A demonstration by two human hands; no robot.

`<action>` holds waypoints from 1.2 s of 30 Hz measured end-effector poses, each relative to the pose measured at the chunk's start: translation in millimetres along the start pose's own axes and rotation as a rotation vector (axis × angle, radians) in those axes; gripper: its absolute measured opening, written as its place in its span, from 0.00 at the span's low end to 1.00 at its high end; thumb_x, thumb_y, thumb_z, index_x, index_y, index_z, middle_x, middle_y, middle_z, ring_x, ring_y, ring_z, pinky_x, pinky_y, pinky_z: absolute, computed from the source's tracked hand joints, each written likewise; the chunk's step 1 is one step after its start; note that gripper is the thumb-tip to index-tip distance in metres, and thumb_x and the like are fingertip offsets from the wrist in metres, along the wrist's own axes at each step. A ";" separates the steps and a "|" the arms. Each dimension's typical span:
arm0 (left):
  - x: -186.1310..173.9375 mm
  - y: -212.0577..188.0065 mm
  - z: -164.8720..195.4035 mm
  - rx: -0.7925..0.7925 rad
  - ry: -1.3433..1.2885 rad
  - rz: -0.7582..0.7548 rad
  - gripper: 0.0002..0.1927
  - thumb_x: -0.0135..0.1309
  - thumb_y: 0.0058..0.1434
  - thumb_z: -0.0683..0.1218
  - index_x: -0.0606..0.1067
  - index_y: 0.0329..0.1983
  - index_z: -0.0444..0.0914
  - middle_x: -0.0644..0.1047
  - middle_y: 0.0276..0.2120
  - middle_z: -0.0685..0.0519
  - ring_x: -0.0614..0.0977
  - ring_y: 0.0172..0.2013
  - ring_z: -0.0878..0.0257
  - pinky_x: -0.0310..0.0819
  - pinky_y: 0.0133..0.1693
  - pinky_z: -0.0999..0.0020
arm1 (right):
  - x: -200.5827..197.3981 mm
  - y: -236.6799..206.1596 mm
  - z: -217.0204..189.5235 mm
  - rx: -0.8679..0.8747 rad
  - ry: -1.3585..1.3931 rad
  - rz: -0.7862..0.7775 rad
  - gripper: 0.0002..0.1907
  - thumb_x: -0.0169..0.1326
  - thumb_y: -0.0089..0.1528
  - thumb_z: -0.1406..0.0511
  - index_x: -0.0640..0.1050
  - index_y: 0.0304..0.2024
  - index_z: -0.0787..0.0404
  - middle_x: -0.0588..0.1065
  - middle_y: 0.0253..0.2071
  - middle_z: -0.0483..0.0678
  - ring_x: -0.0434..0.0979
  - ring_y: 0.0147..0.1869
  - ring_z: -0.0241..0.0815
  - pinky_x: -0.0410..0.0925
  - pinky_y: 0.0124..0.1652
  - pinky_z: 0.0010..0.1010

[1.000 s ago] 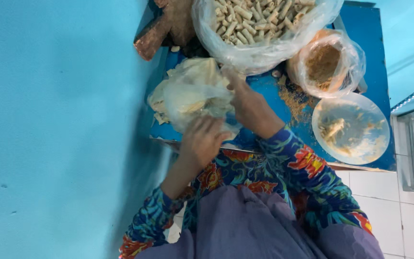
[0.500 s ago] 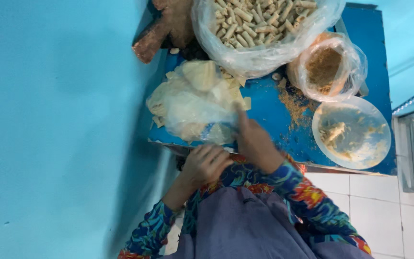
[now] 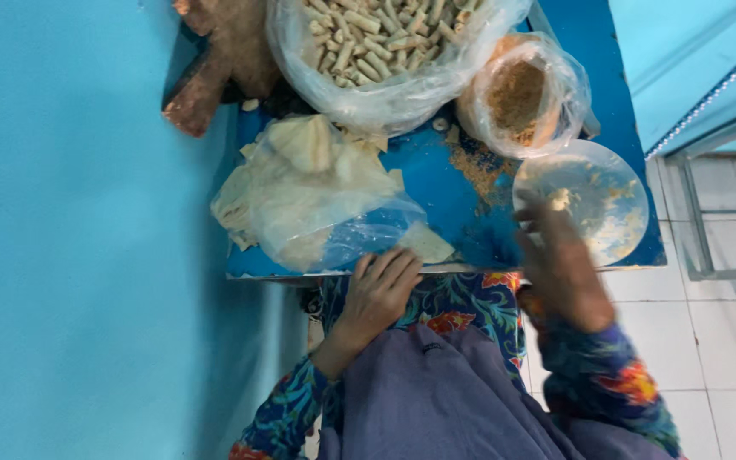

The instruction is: The person sits on the floor at a low blue table and rolls flat pastry wrapper pieces by hand into tight cylinders, placing each finished roll into a large plastic bag filled with similar rolls. They repeatedly take a flat piece, roll it between their fingers, and set the completed roll with the others.

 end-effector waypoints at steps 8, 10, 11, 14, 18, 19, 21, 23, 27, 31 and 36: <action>9.9 32.8 13.4 0.049 -0.120 -0.019 0.17 0.57 0.74 0.48 0.75 0.63 0.40 0.78 0.59 0.50 0.77 0.61 0.56 0.66 0.58 0.53 | -49.8 -19.6 59.2 -0.068 -0.711 -0.237 0.34 0.52 0.51 0.77 0.81 0.57 0.42 0.74 0.56 0.48 0.68 0.63 0.52 0.64 0.59 0.45; -2.8 33.7 -0.8 0.046 0.020 -0.030 0.16 0.56 0.72 0.46 0.76 0.62 0.43 0.79 0.59 0.52 0.78 0.58 0.59 0.66 0.57 0.53 | -42.8 -20.5 67.0 -0.065 -0.776 -0.286 0.34 0.54 0.53 0.75 0.80 0.58 0.40 0.73 0.55 0.47 0.68 0.62 0.50 0.63 0.57 0.45; -10.3 33.0 -9.9 0.044 0.091 -0.038 0.16 0.55 0.71 0.45 0.76 0.61 0.44 0.79 0.59 0.53 0.79 0.56 0.60 0.66 0.57 0.53 | -39.1 -21.1 70.7 -0.063 -0.806 -0.312 0.34 0.55 0.53 0.74 0.80 0.59 0.39 0.72 0.54 0.46 0.67 0.62 0.49 0.63 0.56 0.44; -35.3 37.1 -45.4 -0.036 0.434 0.088 0.21 0.57 0.70 0.54 0.76 0.65 0.48 0.77 0.47 0.55 0.78 0.44 0.59 0.62 0.52 0.50 | -32.1 -19.1 82.4 -0.073 -0.841 -0.330 0.27 0.57 0.54 0.69 0.80 0.55 0.39 0.73 0.50 0.45 0.69 0.60 0.48 0.63 0.56 0.44; -58.4 37.8 -97.7 -0.480 0.122 0.072 0.27 0.54 0.70 0.46 0.71 0.72 0.38 0.76 0.61 0.43 0.79 0.55 0.44 0.71 0.57 0.53 | -34.5 -13.1 105.2 -0.074 -0.735 -0.413 0.31 0.54 0.55 0.73 0.79 0.57 0.37 0.74 0.53 0.41 0.70 0.61 0.45 0.63 0.58 0.42; -62.3 38.2 -95.9 -0.439 0.252 0.079 0.26 0.54 0.69 0.45 0.71 0.71 0.40 0.77 0.60 0.45 0.80 0.55 0.47 0.70 0.58 0.51 | -37.1 -10.5 108.4 -0.110 -0.665 -0.395 0.32 0.53 0.54 0.73 0.79 0.58 0.39 0.75 0.55 0.43 0.70 0.62 0.48 0.63 0.58 0.43; -64.8 38.3 -83.9 -0.358 0.507 0.081 0.24 0.53 0.68 0.43 0.72 0.68 0.44 0.80 0.58 0.50 0.82 0.54 0.51 0.70 0.62 0.48 | -44.6 -7.2 114.6 -0.141 -0.552 -0.421 0.30 0.52 0.57 0.70 0.78 0.61 0.41 0.75 0.57 0.46 0.70 0.62 0.50 0.62 0.59 0.44; -55.5 34.1 -64.1 -0.365 0.436 -0.040 0.22 0.54 0.67 0.45 0.74 0.65 0.45 0.81 0.53 0.52 0.83 0.49 0.51 0.70 0.57 0.48 | -48.9 -3.8 117.9 -0.138 -0.467 -0.498 0.26 0.53 0.63 0.62 0.75 0.65 0.43 0.74 0.57 0.46 0.69 0.62 0.49 0.62 0.62 0.44; -24.8 35.7 -23.1 -0.245 0.157 -0.254 0.19 0.55 0.70 0.54 0.75 0.61 0.44 0.78 0.53 0.50 0.80 0.50 0.51 0.65 0.54 0.46 | -50.2 -5.1 120.3 0.015 -0.682 -0.721 0.40 0.61 0.52 0.43 0.72 0.67 0.36 0.70 0.58 0.46 0.62 0.66 0.50 0.57 0.63 0.46; -9.2 33.7 -9.3 -0.088 -0.006 -0.344 0.21 0.55 0.66 0.58 0.76 0.58 0.45 0.73 0.60 0.52 0.74 0.54 0.54 0.60 0.55 0.43 | -47.2 -9.4 116.9 0.092 -0.809 -0.817 0.45 0.59 0.51 0.40 0.66 0.71 0.27 0.68 0.61 0.41 0.61 0.68 0.45 0.56 0.66 0.43; -6.9 22.7 -15.3 0.050 0.004 -0.226 0.19 0.55 0.68 0.58 0.77 0.56 0.45 0.74 0.58 0.55 0.72 0.60 0.58 0.60 0.60 0.45 | -42.5 -11.4 111.4 0.034 -0.754 -0.675 0.43 0.60 0.52 0.41 0.67 0.70 0.30 0.69 0.60 0.43 0.63 0.67 0.48 0.57 0.62 0.46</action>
Point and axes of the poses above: each hand's wrist, its own y-axis towards the middle knuckle, its own x-axis out of the palm, z = x × y, the point moved 4 cm from there along y, towards the middle knuckle
